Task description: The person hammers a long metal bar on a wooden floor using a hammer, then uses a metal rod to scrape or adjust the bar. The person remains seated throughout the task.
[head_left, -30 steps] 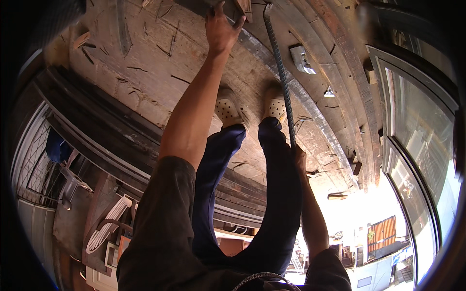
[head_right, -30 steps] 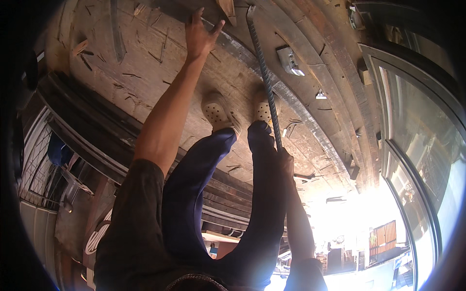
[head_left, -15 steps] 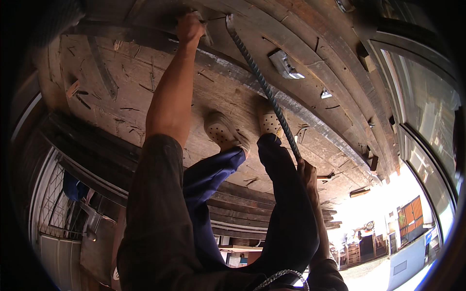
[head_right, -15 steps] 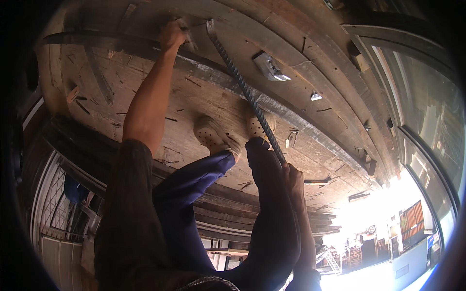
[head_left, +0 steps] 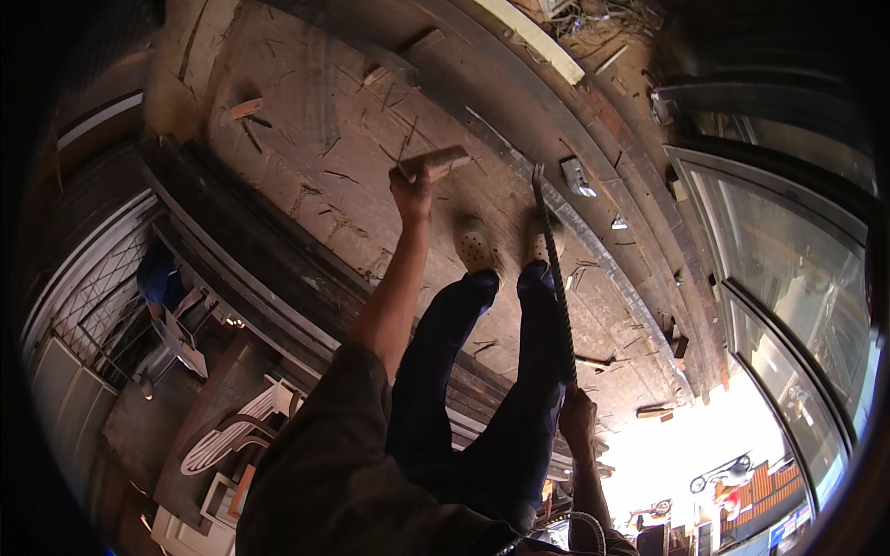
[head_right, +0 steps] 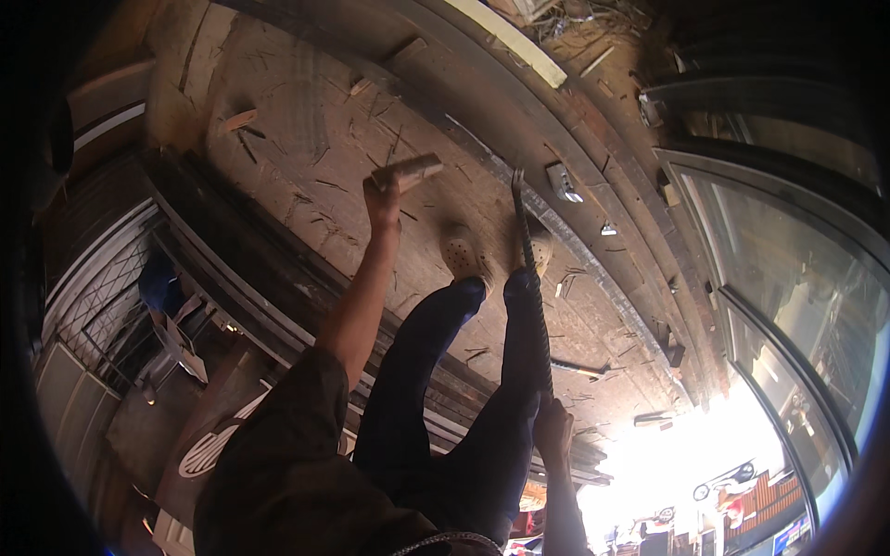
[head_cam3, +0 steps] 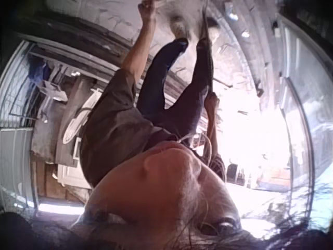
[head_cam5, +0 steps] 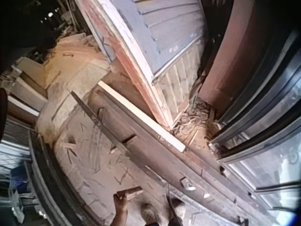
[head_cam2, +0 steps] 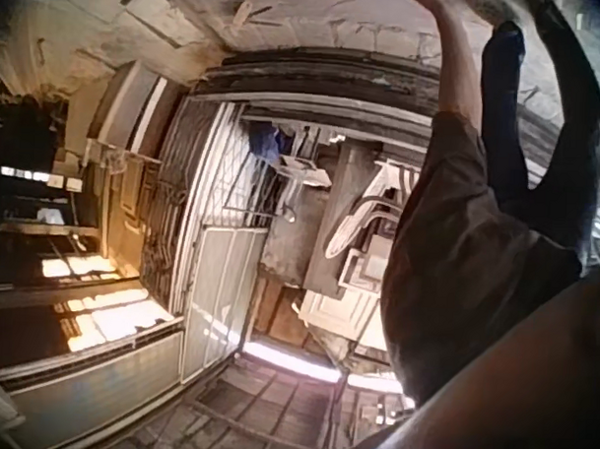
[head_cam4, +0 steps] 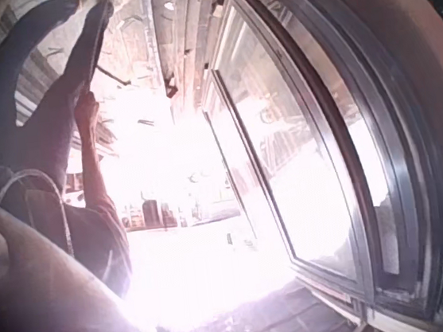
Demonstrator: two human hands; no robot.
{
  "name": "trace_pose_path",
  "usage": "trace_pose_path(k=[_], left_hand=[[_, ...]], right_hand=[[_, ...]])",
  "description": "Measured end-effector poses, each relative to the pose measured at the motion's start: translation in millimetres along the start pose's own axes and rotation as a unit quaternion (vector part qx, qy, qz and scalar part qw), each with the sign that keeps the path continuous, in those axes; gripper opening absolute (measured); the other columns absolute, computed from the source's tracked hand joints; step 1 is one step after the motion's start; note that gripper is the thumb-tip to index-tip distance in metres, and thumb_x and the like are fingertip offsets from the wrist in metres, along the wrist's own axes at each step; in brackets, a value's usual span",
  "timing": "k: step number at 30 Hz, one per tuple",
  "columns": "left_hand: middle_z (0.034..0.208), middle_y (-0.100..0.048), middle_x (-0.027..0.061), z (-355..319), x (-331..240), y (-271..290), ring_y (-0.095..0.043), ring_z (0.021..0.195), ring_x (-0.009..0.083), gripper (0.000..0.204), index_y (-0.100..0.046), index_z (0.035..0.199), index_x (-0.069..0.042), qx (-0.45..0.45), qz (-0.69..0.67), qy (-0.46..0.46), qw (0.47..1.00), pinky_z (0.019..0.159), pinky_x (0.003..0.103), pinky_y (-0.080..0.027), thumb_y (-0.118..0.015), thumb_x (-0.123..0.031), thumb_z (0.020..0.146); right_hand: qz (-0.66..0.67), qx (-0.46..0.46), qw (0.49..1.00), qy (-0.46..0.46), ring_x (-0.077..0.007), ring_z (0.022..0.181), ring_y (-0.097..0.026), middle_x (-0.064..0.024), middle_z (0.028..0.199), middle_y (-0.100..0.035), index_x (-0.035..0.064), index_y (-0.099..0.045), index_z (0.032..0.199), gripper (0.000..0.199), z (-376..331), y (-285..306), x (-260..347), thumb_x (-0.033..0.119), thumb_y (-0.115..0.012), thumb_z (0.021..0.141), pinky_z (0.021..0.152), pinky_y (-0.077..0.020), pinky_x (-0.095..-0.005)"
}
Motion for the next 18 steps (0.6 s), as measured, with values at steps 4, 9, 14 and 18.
trace_pose_path(k=[4, 9, 14, 18], left_hand=[[0.118, -0.050, 0.0206, -83.6, 69.6, 121.0, -0.060, 0.099, 0.0292, 0.054, -0.035, 0.120, 0.004, -0.014, -0.106, 0.185, 0.977, 0.077, 0.040, -0.057, -0.066, -0.026, 0.088], [0.121, -0.049, 0.0203, -150.1, 43.1, 205.6, -0.060, 0.100, 0.0291, 0.060, -0.033, 0.130, 0.001, -0.085, -0.226, 0.273, 0.931, 0.080, 0.038, -0.057, -0.068, -0.022, 0.086], [0.116, -0.053, 0.0168, -122.9, 31.3, 276.3, -0.061, 0.099, 0.0279, 0.059, -0.040, 0.127, -0.001, -0.073, -0.290, 0.213, 0.930, 0.078, 0.035, -0.057, -0.073, -0.022, 0.083], [0.108, -0.057, 0.0129, -88.7, -48.7, 303.0, -0.063, 0.091, 0.0223, 0.049, -0.049, 0.116, 0.001, -0.128, -0.240, 0.159, 0.949, 0.070, 0.032, -0.057, -0.073, -0.026, 0.084]], right_hand=[[-0.105, 0.113, 0.983, 0.103, -0.0425, 0.072, -0.063, -0.0238, 0.075, -0.062, 0.0001, -0.061, 0.079, 0.037, -60.3, -11.1, 35.1, 0.029, -0.044, 0.094, 0.061, -0.0482, -0.0523], [-0.051, 0.131, 0.985, 0.104, -0.0425, 0.077, -0.064, -0.0238, 0.078, -0.064, 0.0038, -0.065, 0.086, 0.037, -121.7, 0.8, 58.6, 0.033, -0.043, 0.095, 0.061, -0.0497, -0.0491], [-0.034, 0.047, 0.984, 0.166, -0.0408, 0.071, -0.065, -0.0236, 0.068, -0.062, 0.0004, -0.063, 0.081, 0.045, -118.5, 30.7, 187.3, 0.037, -0.043, 0.097, 0.054, -0.0448, -0.0464], [0.042, 0.101, 0.990, 0.093, -0.0270, 0.059, -0.062, -0.0152, 0.062, -0.061, -0.0020, -0.060, 0.079, 0.047, -82.8, 32.7, 253.3, 0.039, -0.045, 0.097, 0.051, -0.0414, -0.0400]])
Point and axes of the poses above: each hand's wrist, its own z-axis towards the middle knuckle, its own y-axis out of the back of the hand, x = y × z, the point moved 8 cm from there along z, towards the middle knuckle
